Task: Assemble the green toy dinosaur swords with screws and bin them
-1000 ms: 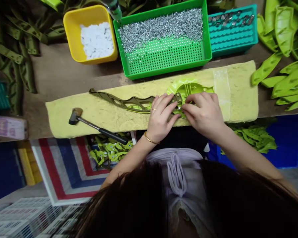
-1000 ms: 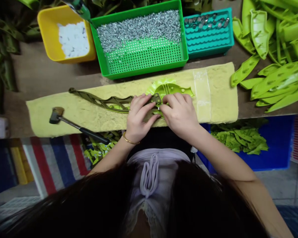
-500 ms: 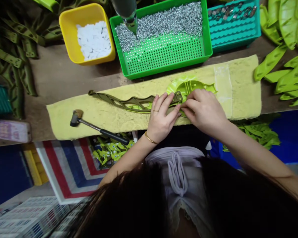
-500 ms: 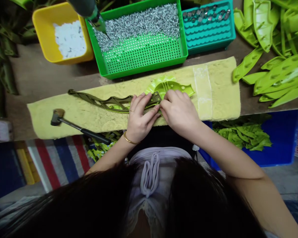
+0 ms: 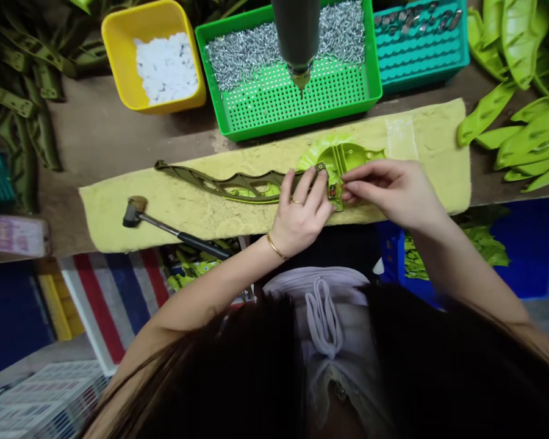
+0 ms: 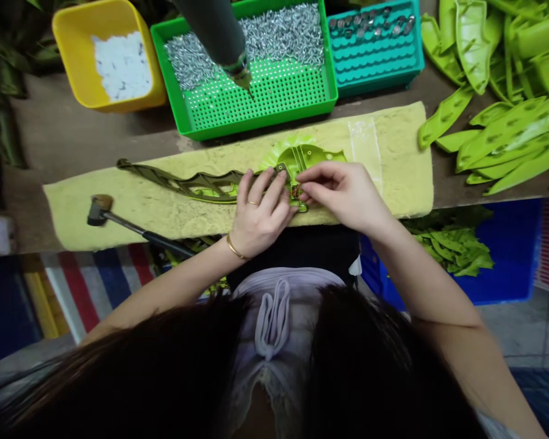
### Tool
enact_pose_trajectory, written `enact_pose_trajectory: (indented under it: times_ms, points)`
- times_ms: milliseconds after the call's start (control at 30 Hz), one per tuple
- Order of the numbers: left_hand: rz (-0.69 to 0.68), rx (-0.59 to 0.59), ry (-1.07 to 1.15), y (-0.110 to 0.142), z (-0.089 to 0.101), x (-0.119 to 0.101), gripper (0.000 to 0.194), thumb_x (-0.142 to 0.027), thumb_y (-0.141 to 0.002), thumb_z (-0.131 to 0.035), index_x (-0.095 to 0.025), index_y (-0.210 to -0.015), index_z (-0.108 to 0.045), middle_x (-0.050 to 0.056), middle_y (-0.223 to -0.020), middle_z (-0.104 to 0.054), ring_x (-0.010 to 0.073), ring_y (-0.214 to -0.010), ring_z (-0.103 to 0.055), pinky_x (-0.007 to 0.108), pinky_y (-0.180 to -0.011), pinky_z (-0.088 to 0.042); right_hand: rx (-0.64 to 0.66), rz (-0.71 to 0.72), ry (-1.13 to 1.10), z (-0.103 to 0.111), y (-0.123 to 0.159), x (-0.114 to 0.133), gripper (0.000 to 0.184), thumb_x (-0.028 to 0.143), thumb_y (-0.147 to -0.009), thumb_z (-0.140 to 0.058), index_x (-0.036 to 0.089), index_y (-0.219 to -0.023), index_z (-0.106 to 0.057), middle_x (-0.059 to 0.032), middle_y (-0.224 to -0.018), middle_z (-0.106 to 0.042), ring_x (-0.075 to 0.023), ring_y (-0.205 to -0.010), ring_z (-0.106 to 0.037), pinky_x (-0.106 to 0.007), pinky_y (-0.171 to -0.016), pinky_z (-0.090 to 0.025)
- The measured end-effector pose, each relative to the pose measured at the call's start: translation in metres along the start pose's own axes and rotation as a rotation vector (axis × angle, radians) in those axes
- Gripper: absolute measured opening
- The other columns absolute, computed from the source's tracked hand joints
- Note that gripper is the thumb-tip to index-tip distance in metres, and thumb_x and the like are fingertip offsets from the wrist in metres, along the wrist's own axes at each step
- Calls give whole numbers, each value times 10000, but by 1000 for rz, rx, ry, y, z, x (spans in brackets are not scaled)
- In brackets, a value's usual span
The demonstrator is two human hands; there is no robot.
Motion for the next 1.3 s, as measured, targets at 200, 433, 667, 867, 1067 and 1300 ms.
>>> enact_pose_trajectory:
  times_ms: [200,433,667,867,1067,1300]
  points:
    - [202,-119,72,-11,5,18,229,-357,-908,-533,-209,-774,-646,77,-1219,-657,285,-1183,-542,539,-1061,-344,-328,287,448,-2,23,-9,151,347,-864,-622,202,-859,-663,-24,-763,-674,-141,-707,-644,-296,-645,-533]
    - [175,-150,89,-9,7,15,201,-331,-905,-531,-222,-784,-649,69,-1200,-642,264,-1161,-521,501,-1056,-336,-328,661,933,-23,43,-11,135,293,-880,-605,203,-923,-696,-43,-782,-659,-143,-723,-594,-266,-639,-492]
    - [281,-186,71,-16,9,15,288,-394,-901,-555,-213,-689,-626,65,-1091,-657,245,-1041,-547,467,-937,-370,-258,718,929,-19,42,-9,130,270,-893,-580,202,-942,-679,-42,-810,-655,-143,-753,-567,-275,-679,-476]
    - [266,-247,-4,-22,11,15,303,-413,-872,-623,-206,-652,-600,55,-1031,-656,226,-1002,-560,428,-886,-378,-175,800,1063,-26,41,3,132,239,-898,-559,168,-900,-670,-56,-786,-637,-155,-738,-518,-287,-653,-430]
    - [274,-296,-49,-26,17,30,277,-375,-851,-657,-199,-646,-598,59,-1012,-646,229,-982,-562,426,-856,-384,-127,769,1150,-32,21,12,217,240,-924,-510,180,-771,-652,-46,-739,-599,-154,-710,-480,-293,-630,-380]
    - [258,-267,-15,-27,17,36,245,-349,-861,-637,-203,-665,-622,72,-1050,-634,243,-1007,-544,443,-872,-374,-71,734,1009,-31,9,12,195,252,-930,-508,161,-873,-671,-72,-814,-634,-157,-751,-536,-276,-658,-425]
Point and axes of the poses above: each hand's wrist, its own y-axis away from the middle knuckle, its own z-axis out of the back of the hand, x = y × z, the point moved 6 cm from there along -y, towards the middle knuckle
